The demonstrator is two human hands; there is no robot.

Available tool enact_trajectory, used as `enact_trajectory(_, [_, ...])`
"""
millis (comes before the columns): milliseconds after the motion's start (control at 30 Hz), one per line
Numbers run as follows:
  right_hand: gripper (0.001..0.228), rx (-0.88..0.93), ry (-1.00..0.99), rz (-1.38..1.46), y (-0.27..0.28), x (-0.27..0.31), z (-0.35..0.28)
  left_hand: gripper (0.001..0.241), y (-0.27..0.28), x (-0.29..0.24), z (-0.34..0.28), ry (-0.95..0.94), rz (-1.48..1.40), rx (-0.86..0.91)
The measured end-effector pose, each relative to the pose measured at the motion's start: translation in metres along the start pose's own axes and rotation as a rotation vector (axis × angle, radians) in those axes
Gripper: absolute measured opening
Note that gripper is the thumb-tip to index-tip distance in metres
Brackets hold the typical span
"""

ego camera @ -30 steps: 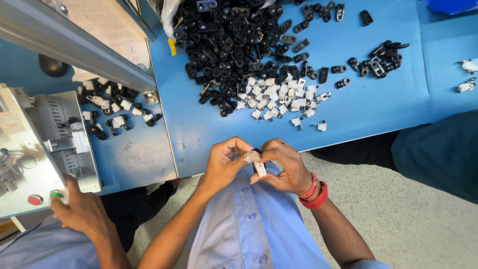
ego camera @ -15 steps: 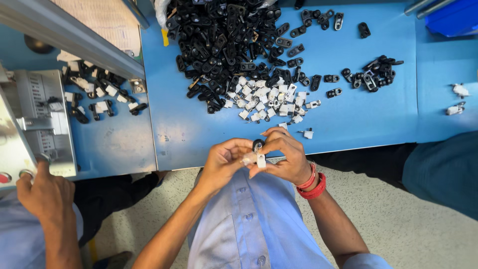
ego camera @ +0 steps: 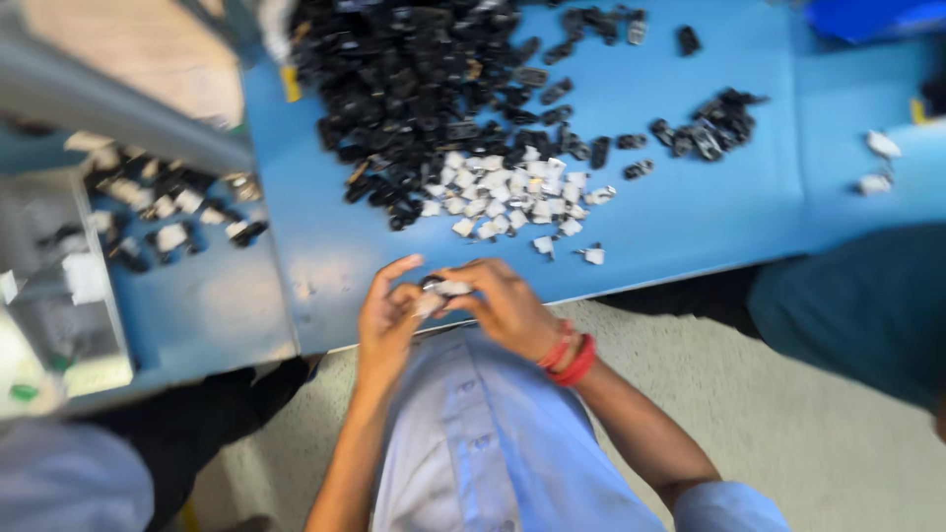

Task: The person repeatedly picks a black plastic housing and a white plastic insert from piles on a blue workbench, aligns them, and presses them together by hand. Assembled units are placed into a nearby tray. The task continues in a repetitive cycle throughout the clip.

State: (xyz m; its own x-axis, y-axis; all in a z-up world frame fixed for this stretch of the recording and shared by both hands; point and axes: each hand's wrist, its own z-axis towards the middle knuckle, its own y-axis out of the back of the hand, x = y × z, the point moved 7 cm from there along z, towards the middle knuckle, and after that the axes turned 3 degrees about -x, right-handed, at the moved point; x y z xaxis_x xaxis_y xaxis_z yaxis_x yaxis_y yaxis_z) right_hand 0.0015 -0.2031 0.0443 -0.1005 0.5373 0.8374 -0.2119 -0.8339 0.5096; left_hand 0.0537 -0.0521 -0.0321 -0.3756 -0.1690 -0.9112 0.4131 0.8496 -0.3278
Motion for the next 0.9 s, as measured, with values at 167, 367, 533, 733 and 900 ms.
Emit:
enact_trajectory(167, [0.057,0.078,-0.12,0.159,-0.032,-0.011,-0.017,0.035,0.072,-0.018,0.006,-0.252,0.608,-0.193])
enact_trajectory(367, [0.06,-0.142,-0.688,1.133,-0.055,-0.077,-0.045,0.048,0.154,-0.065,0.055,-0.308,1.292,-0.47])
enact_trajectory(533, [0.051,-0.33,-0.789,-0.245,0.042,-0.125,-0.087,0.051,0.124,-0.053,0.054,-0.336,1.121,-0.404])
enact_trajectory(733, [0.068,-0.38,-0.726,-0.711,0.106,-0.152,-0.109,0.049,0.015,-0.013,0.088,-0.51,1.248,-0.041])
enact_trajectory(900, [0.044,-0.366,-0.598,-0.563,0.086,-0.166,-0.09,0.031,0.016,-0.028,0.096,-0.532,1.303,-0.134])
